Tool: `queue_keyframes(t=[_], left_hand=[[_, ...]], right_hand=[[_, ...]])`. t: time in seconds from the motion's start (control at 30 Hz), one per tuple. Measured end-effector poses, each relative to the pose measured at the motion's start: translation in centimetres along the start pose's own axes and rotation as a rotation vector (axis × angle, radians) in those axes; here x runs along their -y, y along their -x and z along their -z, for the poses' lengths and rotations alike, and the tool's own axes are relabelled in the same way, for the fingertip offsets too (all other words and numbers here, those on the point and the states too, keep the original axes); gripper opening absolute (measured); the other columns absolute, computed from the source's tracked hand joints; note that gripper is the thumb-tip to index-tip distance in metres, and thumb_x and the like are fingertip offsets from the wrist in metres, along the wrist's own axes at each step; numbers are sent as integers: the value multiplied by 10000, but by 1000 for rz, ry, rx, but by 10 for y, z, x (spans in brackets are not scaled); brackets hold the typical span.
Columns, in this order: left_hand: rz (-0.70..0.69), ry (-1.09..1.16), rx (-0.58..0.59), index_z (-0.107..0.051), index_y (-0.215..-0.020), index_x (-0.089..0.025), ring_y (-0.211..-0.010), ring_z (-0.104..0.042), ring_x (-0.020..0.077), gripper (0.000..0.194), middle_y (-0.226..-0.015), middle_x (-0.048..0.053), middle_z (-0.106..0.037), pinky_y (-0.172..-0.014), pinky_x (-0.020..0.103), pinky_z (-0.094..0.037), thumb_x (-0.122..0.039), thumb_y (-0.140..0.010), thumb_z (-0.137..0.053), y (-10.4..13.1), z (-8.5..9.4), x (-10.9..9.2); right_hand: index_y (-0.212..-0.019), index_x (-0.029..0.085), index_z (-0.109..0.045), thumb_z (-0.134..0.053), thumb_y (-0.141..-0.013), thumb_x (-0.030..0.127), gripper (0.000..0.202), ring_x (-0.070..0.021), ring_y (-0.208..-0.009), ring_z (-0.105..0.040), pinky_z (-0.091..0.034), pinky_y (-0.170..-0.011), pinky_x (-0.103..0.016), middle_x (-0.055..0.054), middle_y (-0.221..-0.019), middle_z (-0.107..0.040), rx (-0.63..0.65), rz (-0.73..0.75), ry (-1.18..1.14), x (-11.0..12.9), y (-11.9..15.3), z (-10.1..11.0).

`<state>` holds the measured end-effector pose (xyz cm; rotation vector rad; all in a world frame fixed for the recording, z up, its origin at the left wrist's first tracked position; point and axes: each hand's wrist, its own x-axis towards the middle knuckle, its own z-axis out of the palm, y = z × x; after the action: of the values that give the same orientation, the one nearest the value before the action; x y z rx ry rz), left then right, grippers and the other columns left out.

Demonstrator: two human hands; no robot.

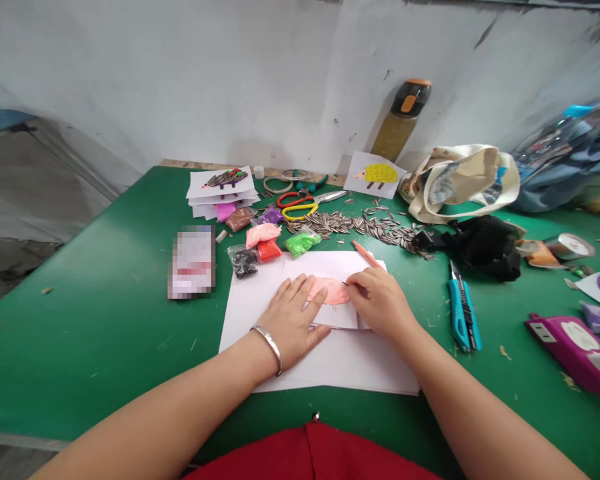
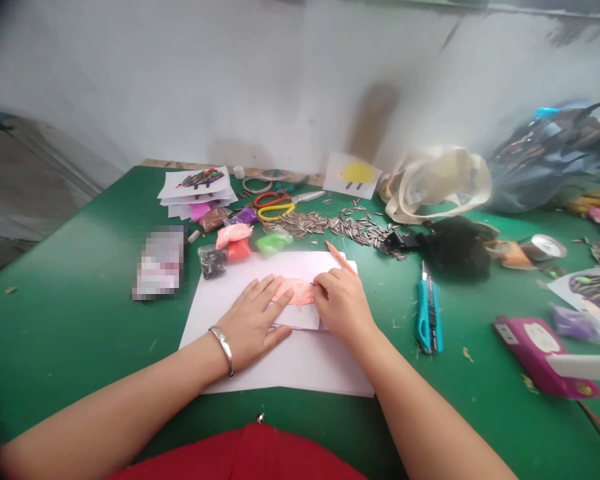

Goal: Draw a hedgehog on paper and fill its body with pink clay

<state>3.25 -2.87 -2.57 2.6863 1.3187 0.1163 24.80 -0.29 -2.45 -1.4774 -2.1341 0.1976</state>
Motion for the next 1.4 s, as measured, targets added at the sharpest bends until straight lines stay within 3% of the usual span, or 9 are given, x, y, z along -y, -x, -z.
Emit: queue_keyframes(t=[0.13,0.37,0.9,1.13,1.4], left_hand=[[0,6,5,-406,-1431,-173,-1421,-242,343,625,-1517,172,-339,-1148,511,-194,-555,-938,-381,0,0,0],[-8,-5,-5,-406,-1431,-176,-1418,-252,332,623,-1516,165,-344,-1147,502,-199,-558,-939,-377,0,0,0],[-13,-21,-38,-398,-1439,-180,-1416,-261,321,613,-1512,159,-356,-1150,487,-196,-546,-950,-352,0,-3,2],[-16,-33,-44,-391,-1442,-185,-1410,-271,321,605,-1509,153,-362,-1145,487,-200,-533,-947,-372,0,-3,2],[-18,-32,-50,-403,-1434,-175,-1410,-270,323,614,-1504,161,-367,-1144,487,-200,-546,-947,-359,0,-5,2]], right_hand=[[-725,191,-660,-503,-833,126,201,-271,-970,-629,-470,-783,-357,-52,-646,-590,-5,37,34,2,1,1],[-733,183,-665,-530,-809,130,164,-217,-736,-620,-448,-734,-338,-44,-664,-612,24,-12,64,3,2,2],[-733,214,-682,-539,-785,138,170,-216,-779,-624,-349,-650,-315,-43,-721,-680,40,-129,67,4,5,6],[-711,213,-664,-546,-780,130,160,-224,-808,-627,-392,-682,-324,-43,-711,-668,17,-116,44,3,5,8],[-702,208,-652,-516,-823,123,200,-223,-797,-640,-468,-755,-360,-44,-681,-628,4,11,12,5,3,0]])
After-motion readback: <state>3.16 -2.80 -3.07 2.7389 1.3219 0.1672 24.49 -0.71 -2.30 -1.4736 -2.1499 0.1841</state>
